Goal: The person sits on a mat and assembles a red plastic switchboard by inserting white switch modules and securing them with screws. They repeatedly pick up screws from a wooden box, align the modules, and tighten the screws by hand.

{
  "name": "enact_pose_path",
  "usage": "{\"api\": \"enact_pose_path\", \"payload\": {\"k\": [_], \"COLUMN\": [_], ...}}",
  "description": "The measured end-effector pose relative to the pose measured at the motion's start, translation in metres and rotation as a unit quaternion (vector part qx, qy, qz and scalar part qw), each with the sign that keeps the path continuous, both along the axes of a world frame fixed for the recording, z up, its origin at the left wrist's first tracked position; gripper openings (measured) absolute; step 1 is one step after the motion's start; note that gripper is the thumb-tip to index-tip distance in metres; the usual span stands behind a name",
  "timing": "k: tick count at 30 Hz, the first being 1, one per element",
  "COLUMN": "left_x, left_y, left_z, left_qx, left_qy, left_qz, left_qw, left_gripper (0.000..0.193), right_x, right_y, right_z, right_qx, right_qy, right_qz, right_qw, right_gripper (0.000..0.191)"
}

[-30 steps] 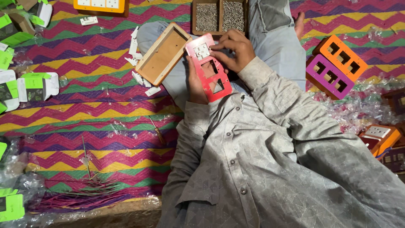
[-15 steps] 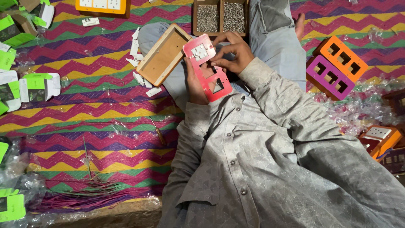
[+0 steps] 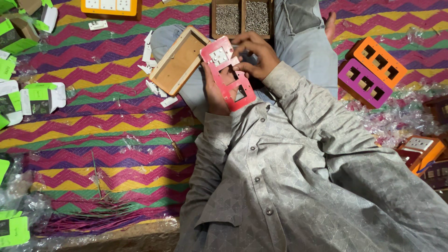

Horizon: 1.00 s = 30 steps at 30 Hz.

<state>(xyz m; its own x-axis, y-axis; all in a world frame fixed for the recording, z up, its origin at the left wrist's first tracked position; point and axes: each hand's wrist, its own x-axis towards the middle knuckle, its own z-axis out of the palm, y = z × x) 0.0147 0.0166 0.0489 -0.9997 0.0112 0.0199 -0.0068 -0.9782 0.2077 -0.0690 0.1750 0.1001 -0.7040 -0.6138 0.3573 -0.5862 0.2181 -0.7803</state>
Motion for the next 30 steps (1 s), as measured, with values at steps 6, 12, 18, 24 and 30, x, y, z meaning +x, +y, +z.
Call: {"api": "enact_pose_path", "payload": {"k": [6, 12, 18, 24, 30], "left_x": [0.004, 0.005, 0.005, 0.0, 0.002], "left_y": [0.0, 0.002, -0.001, -0.002, 0.0], "left_z": [-0.002, -0.002, -0.003, 0.001, -0.005], "left_qx": [-0.011, -0.046, 0.014, -0.009, -0.013], "left_qy": [-0.025, -0.042, 0.019, -0.025, -0.037], "left_qz": [-0.015, -0.019, -0.01, -0.014, 0.009], "left_qw": [1.0, 0.998, 1.0, 1.0, 0.999], "left_gripper": [0.071, 0.068, 0.072, 0.076, 0.075], "right_x": [-0.004, -0.012, -0.004, -0.002, -0.003], "right_y": [-0.001, 0.003, -0.001, -0.001, -0.001], "right_z": [-0.002, -0.008, 0.001, 0.005, 0.006], "right_qx": [-0.013, -0.008, 0.01, -0.012, 0.029], "right_qy": [-0.015, -0.005, -0.016, -0.016, 0.027], "right_qz": [0.02, 0.0, 0.002, 0.02, -0.026], "right_qw": [1.0, 1.0, 1.0, 1.0, 0.999], "right_gripper": [0.04, 0.032, 0.025, 0.046, 0.032]}}
